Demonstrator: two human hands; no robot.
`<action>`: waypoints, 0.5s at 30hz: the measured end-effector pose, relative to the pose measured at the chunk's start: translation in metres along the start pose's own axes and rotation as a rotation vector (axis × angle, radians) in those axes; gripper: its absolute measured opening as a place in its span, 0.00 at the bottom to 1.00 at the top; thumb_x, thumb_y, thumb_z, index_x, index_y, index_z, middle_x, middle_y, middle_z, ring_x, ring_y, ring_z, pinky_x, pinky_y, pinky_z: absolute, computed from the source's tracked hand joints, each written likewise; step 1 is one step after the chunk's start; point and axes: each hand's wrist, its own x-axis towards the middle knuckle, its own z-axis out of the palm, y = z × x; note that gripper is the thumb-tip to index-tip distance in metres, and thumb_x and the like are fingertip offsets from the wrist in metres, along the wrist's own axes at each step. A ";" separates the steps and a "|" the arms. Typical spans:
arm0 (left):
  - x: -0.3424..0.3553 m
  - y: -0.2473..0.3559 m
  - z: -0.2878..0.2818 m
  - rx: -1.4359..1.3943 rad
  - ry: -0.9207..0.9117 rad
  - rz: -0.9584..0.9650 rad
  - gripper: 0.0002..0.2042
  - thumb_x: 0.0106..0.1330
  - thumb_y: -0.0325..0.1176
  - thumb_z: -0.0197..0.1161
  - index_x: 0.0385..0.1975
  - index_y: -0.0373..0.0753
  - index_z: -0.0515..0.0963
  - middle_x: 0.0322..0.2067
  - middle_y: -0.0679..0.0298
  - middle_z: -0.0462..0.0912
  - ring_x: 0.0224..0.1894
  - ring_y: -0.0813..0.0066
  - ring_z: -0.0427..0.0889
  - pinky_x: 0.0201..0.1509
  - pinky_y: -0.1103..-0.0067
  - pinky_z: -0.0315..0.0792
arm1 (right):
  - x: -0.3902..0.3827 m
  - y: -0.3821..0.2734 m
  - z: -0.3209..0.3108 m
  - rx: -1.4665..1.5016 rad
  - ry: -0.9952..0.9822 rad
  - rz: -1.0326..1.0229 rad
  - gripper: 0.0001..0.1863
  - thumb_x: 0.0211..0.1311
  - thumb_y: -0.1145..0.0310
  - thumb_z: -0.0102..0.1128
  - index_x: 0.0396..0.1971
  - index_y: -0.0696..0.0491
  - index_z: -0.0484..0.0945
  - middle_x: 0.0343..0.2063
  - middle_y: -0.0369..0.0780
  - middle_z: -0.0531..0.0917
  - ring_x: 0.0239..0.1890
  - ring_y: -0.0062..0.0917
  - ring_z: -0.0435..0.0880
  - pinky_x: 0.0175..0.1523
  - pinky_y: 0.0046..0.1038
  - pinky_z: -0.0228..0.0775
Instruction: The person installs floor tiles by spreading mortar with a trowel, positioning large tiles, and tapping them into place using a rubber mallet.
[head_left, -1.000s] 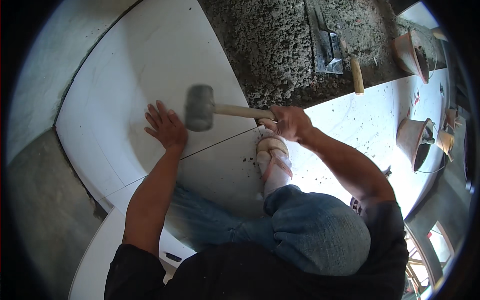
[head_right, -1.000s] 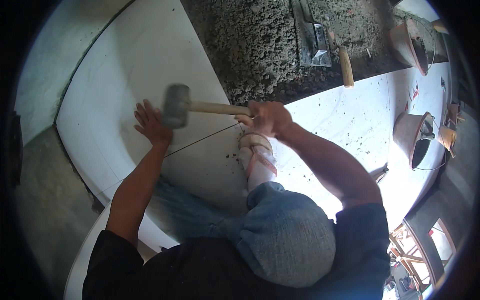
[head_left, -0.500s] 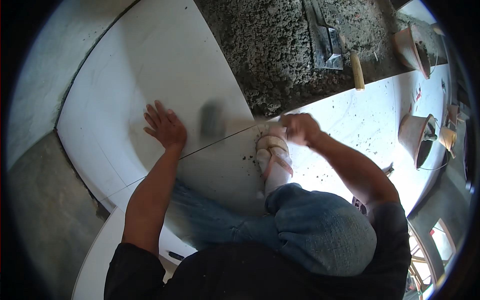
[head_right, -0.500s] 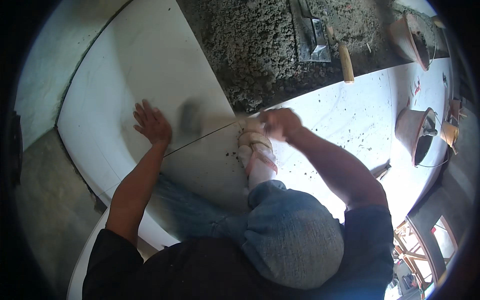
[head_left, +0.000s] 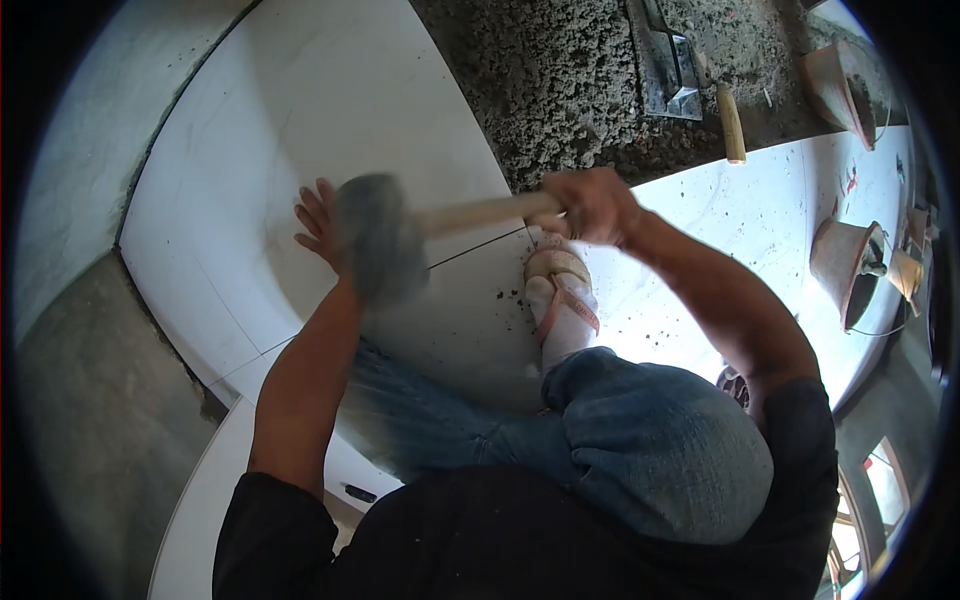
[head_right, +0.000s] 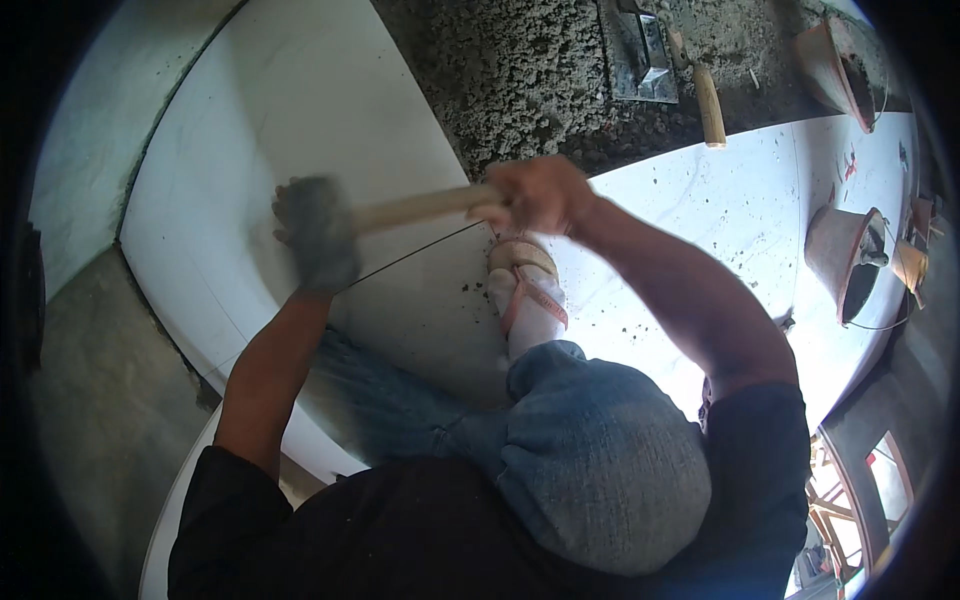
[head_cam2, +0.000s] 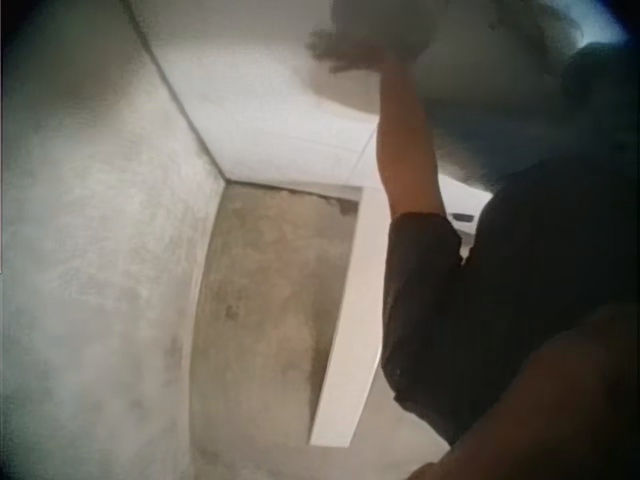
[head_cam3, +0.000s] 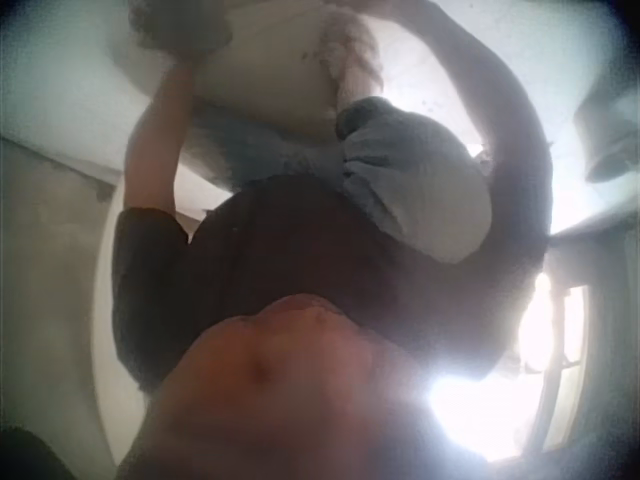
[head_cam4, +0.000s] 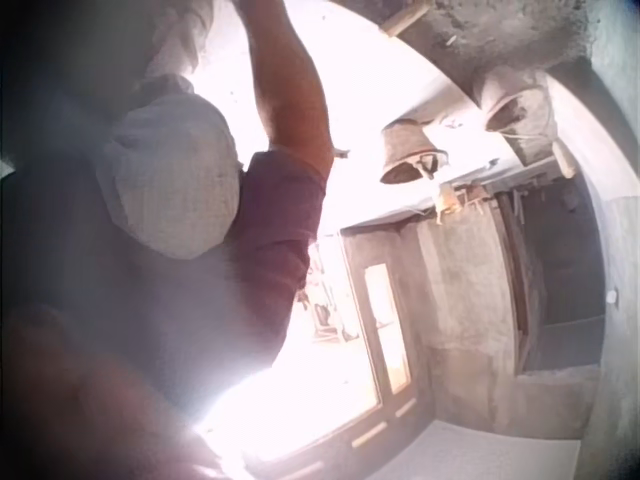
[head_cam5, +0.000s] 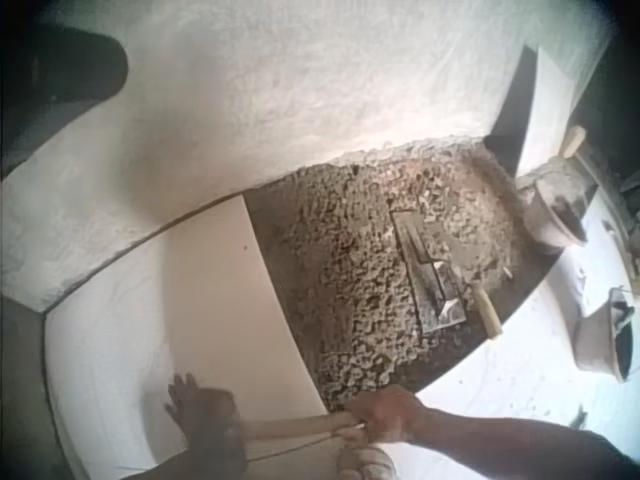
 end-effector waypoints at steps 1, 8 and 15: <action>-0.001 0.010 -0.005 0.121 0.076 -0.051 0.27 0.72 0.44 0.40 0.69 0.43 0.53 0.71 0.51 0.47 0.72 0.47 0.42 0.68 0.44 0.38 | 0.006 0.011 -0.002 -0.166 -0.157 0.296 0.36 0.61 0.30 0.39 0.31 0.53 0.75 0.17 0.43 0.79 0.22 0.36 0.82 0.31 0.38 0.76; -0.074 0.042 0.010 0.092 -0.056 0.332 0.35 0.62 0.48 0.53 0.67 0.40 0.56 0.70 0.48 0.45 0.72 0.41 0.36 0.68 0.41 0.29 | 0.065 0.022 -0.037 0.185 -0.049 0.510 0.42 0.64 0.30 0.33 0.23 0.60 0.75 0.18 0.50 0.79 0.23 0.44 0.79 0.32 0.44 0.72; -0.093 0.102 0.020 0.091 -0.176 0.782 0.37 0.58 0.60 0.54 0.66 0.47 0.61 0.71 0.58 0.45 0.73 0.51 0.38 0.68 0.41 0.27 | 0.079 0.007 -0.040 0.095 0.022 0.556 0.41 0.66 0.36 0.37 0.30 0.66 0.79 0.26 0.61 0.80 0.36 0.55 0.81 0.44 0.47 0.73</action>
